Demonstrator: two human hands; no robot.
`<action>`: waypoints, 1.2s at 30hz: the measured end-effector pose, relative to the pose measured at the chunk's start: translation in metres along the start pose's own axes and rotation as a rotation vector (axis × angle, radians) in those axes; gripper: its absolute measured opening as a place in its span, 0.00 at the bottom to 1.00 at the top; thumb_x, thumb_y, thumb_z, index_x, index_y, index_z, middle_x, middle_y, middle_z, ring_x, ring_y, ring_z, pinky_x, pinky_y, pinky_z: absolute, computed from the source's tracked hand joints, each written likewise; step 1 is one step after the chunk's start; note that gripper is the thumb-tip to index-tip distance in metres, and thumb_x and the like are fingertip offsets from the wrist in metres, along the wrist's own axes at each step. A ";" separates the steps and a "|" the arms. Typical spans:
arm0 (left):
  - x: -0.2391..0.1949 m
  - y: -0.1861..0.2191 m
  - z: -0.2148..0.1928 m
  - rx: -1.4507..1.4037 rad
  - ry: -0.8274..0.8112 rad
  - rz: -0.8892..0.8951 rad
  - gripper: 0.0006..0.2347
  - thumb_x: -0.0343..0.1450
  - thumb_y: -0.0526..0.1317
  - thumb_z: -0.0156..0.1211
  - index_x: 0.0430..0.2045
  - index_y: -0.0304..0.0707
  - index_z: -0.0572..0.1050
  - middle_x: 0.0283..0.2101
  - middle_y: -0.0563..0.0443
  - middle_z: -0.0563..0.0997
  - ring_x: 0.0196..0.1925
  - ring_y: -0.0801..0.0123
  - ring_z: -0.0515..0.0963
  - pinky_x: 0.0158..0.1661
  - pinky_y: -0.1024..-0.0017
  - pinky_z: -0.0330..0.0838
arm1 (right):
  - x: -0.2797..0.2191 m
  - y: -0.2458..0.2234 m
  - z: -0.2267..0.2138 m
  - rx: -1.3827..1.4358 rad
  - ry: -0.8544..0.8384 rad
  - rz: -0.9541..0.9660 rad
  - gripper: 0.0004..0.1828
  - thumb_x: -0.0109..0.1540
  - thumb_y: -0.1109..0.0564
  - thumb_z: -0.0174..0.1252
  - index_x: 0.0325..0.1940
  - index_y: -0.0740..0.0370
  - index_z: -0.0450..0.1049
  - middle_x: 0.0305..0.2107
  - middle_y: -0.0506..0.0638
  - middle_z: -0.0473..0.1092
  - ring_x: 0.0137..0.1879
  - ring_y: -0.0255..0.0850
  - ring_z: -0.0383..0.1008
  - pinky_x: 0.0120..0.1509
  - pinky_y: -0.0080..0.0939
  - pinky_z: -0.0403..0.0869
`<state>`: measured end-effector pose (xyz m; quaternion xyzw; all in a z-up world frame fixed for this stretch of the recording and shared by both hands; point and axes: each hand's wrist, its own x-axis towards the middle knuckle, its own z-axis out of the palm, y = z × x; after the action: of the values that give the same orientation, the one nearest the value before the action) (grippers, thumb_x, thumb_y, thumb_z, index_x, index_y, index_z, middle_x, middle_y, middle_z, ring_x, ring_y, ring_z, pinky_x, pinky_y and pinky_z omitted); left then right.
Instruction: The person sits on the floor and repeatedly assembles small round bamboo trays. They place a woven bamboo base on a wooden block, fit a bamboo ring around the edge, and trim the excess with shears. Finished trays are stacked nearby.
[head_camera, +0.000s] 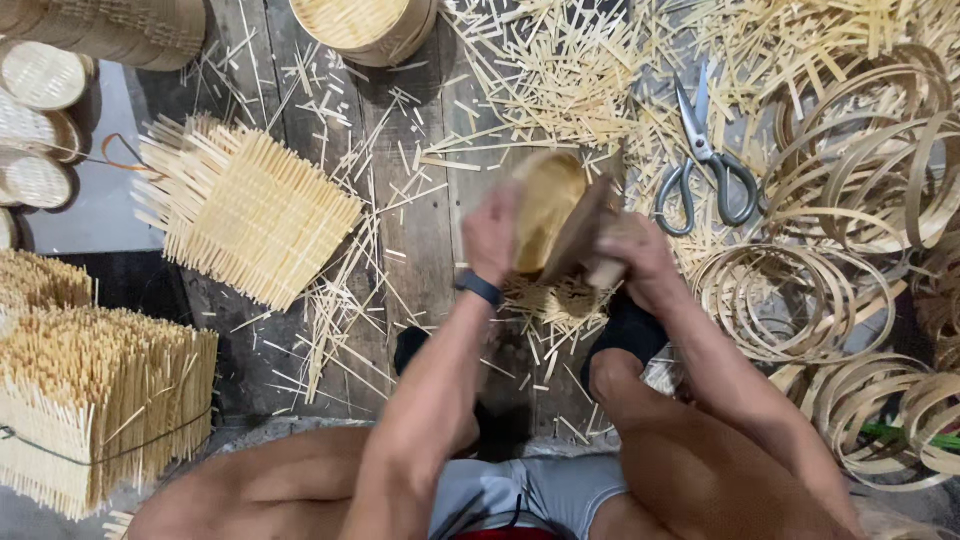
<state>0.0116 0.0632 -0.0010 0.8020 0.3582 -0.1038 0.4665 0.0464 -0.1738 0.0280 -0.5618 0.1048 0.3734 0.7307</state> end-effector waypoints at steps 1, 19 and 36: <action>0.015 -0.009 -0.009 -0.019 -0.010 -0.021 0.30 0.73 0.65 0.46 0.47 0.39 0.85 0.29 0.40 0.83 0.29 0.61 0.78 0.31 0.64 0.70 | -0.003 0.001 -0.011 0.256 -0.096 -0.051 0.35 0.60 0.48 0.66 0.62 0.73 0.64 0.47 0.58 0.71 0.50 0.47 0.75 0.54 0.46 0.78; 0.008 -0.034 -0.017 0.615 -0.049 1.082 0.24 0.64 0.28 0.59 0.59 0.33 0.72 0.66 0.41 0.72 0.71 0.51 0.69 0.70 0.55 0.64 | -0.039 0.031 -0.051 0.457 -0.078 -0.049 0.43 0.55 0.59 0.57 0.74 0.71 0.55 0.59 0.61 0.68 0.64 0.54 0.71 0.71 0.54 0.69; 0.220 0.033 -0.159 0.595 0.348 0.919 0.15 0.65 0.23 0.54 0.43 0.33 0.81 0.52 0.39 0.82 0.59 0.47 0.78 0.61 0.57 0.70 | -0.039 0.037 -0.048 0.383 0.006 0.051 0.43 0.55 0.59 0.59 0.73 0.68 0.57 0.58 0.59 0.68 0.64 0.51 0.70 0.70 0.53 0.67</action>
<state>0.1655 0.2893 -0.0025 0.9774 -0.0005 0.1468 0.1523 0.0069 -0.2309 0.0062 -0.4108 0.1903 0.3634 0.8142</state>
